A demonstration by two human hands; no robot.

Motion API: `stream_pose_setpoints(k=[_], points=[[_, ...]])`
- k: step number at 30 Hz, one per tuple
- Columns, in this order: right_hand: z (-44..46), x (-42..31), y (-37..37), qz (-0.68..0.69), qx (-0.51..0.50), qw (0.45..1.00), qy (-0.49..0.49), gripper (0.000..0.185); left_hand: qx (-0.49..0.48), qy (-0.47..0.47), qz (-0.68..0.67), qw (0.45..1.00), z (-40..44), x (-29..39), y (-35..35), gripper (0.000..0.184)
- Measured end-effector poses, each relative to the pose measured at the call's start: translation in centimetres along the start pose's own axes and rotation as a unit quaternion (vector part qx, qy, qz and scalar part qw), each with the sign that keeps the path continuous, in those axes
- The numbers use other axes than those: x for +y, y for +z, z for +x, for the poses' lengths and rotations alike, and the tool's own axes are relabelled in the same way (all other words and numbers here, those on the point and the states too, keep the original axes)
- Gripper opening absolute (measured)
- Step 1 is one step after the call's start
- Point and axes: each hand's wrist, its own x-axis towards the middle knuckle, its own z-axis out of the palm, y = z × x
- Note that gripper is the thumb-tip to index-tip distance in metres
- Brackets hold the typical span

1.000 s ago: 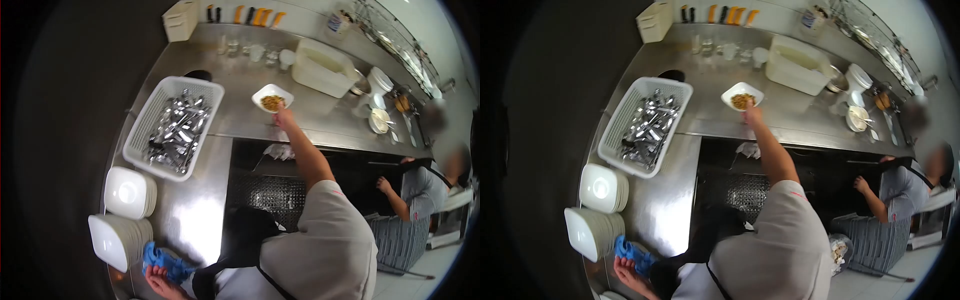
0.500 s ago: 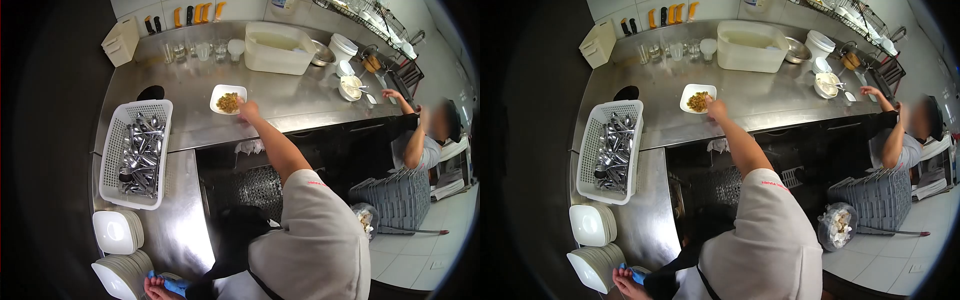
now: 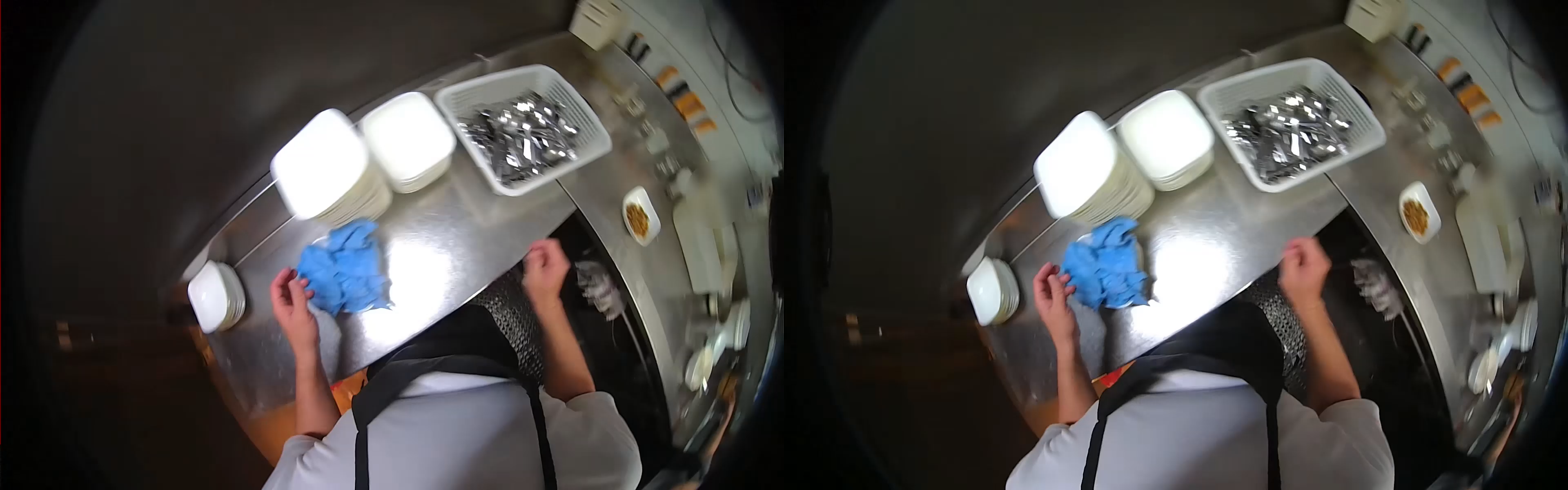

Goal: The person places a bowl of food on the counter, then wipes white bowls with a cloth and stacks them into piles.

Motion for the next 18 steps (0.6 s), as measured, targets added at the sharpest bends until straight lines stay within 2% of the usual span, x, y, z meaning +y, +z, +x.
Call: stream_pose_setpoints(k=[1, 2, 3, 5, 6, 8, 9, 11, 12, 15, 16, 18], points=[[-1.5, -2.1, 3.0, -0.043, -0.064, 0.995, -0.064, 0.01, 0.013, 0.012, -0.002, 1.0, 0.0, -0.8, -0.8, 0.038], [-3.1, -4.6, 5.7, 0.002, -0.127, 0.987, -0.101, 0.018, 0.021, 0.026, -0.006, 0.999, -0.4, -1.5, -1.4, 0.04], [-4.1, -6.7, 8.0, 0.025, -0.197, 0.963, -0.183, 0.03, 0.027, 0.016, 0.009, 0.999, -0.8, -2.3, -2.1, 0.042], [-4.8, -12.0, 12.4, 0.08, -0.299, 0.921, -0.239, 0.058, 0.033, -0.007, 0.04, 0.999, -1.7, -3.8, -3.2, 0.047], [-5.1, -13.1, 14.4, 0.055, -0.362, 0.897, -0.247, 0.079, 0.005, -0.025, 0.054, 0.998, -2.6, -3.9, -3.0, 0.056], [-6.1, -14.7, 19.2, -0.042, -0.378, 0.89, -0.253, 0.095, -0.071, 0.082, 0.212, 0.971, -3.6, -6.4, -3.0, 0.059], [-7.4, -14.1, 21.4, -0.092, -0.404, 0.878, -0.241, 0.098, -0.11, 0.138, 0.287, 0.942, -3.8, -7.1, -2.8, 0.061], [-8.7, -12.5, 25.6, -0.194, -0.44, 0.848, -0.222, 0.104, -0.145, 0.156, 0.301, 0.93, -4.7, -5.9, -3.0, 0.061], [-8.9, -13.2, 25.9, -0.205, -0.456, 0.839, -0.216, 0.108, -0.174, 0.17, 0.339, 0.909, -4.4, -5.7, -3.6, 0.07], [-8.6, -14.0, 26.0, -0.182, -0.498, 0.822, -0.207, 0.11, -0.141, 0.035, 0.092, 0.985, -5.6, -5.3, -3.3, 0.092], [-8.5, -14.3, 26.0, -0.172, -0.487, 0.831, -0.205, 0.105, -0.135, 0.09, 0.137, 0.977, -5.5, -6.7, -2.8, 0.109], [-8.5, -14.6, 26.6, -0.09, -0.521, 0.841, -0.113, 0.095, -0.111, 0.013, 0.139, 0.984, -5.3, -5.8, -2.6, 0.11]])
